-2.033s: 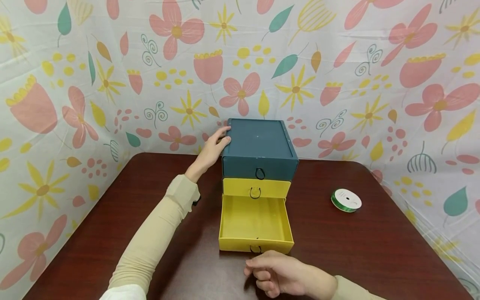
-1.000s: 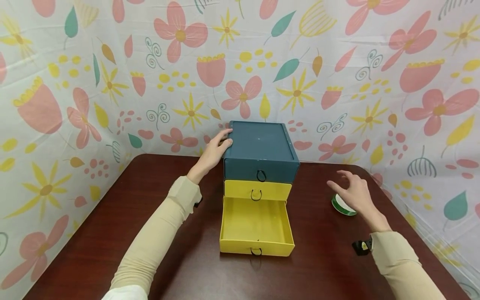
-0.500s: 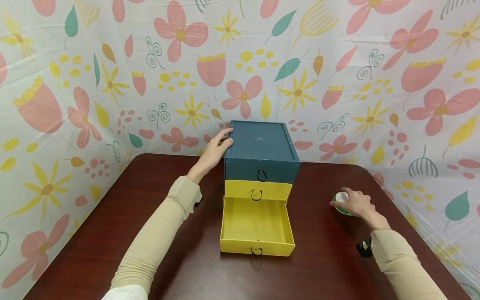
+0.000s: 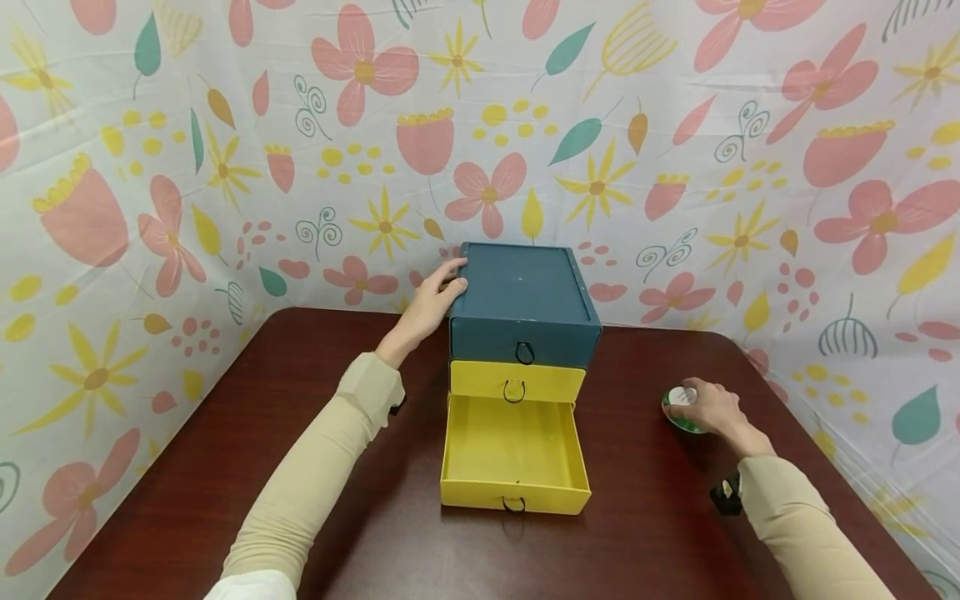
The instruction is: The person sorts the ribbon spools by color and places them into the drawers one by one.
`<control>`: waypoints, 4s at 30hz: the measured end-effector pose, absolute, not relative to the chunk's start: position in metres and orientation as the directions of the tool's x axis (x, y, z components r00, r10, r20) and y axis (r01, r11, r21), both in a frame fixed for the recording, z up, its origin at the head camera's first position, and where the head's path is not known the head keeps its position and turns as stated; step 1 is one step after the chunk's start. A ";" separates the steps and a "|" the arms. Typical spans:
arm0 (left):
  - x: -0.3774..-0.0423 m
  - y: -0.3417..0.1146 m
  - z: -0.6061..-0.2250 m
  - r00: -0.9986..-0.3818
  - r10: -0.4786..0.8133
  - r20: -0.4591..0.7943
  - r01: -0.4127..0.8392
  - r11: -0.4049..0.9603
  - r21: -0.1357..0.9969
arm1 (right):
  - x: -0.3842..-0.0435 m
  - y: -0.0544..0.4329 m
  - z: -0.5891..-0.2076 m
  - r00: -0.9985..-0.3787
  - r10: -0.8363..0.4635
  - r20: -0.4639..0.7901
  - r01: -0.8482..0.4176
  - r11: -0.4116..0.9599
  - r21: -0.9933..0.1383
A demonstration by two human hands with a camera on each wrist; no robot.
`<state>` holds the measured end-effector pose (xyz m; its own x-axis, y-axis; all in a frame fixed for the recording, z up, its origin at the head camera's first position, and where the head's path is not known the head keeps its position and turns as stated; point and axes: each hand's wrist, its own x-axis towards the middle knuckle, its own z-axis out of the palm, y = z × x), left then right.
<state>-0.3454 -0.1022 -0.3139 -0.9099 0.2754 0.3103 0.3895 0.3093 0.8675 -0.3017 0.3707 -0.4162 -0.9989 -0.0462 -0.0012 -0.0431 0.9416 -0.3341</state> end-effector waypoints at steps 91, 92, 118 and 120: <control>-0.346 -0.102 -0.313 -0.905 0.285 0.317 0.398 0.297 0.868 | -0.232 0.144 -0.400 -0.836 -0.528 0.147 -0.543 0.758 -0.362; -0.346 -0.102 -0.313 -0.904 0.286 0.317 0.399 0.298 0.867 | -0.232 0.143 -0.401 -0.836 -0.530 0.140 -0.542 0.758 -0.362; -0.346 -0.102 -0.315 -0.906 0.283 0.313 0.396 0.310 0.864 | -0.234 0.139 -0.404 -0.820 -0.567 0.079 -0.544 0.727 -0.418; -0.347 -0.102 -0.316 -0.906 0.285 0.314 0.396 0.304 0.867 | -0.227 0.140 -0.399 -0.813 -0.572 0.109 -0.561 0.719 -0.410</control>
<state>-0.3470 -0.1022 -0.3156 -0.9058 0.2846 0.3138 0.3957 0.3040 0.8666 -0.2266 0.1398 -0.3986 -0.8129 -0.5722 0.1085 -0.5610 0.7192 -0.4100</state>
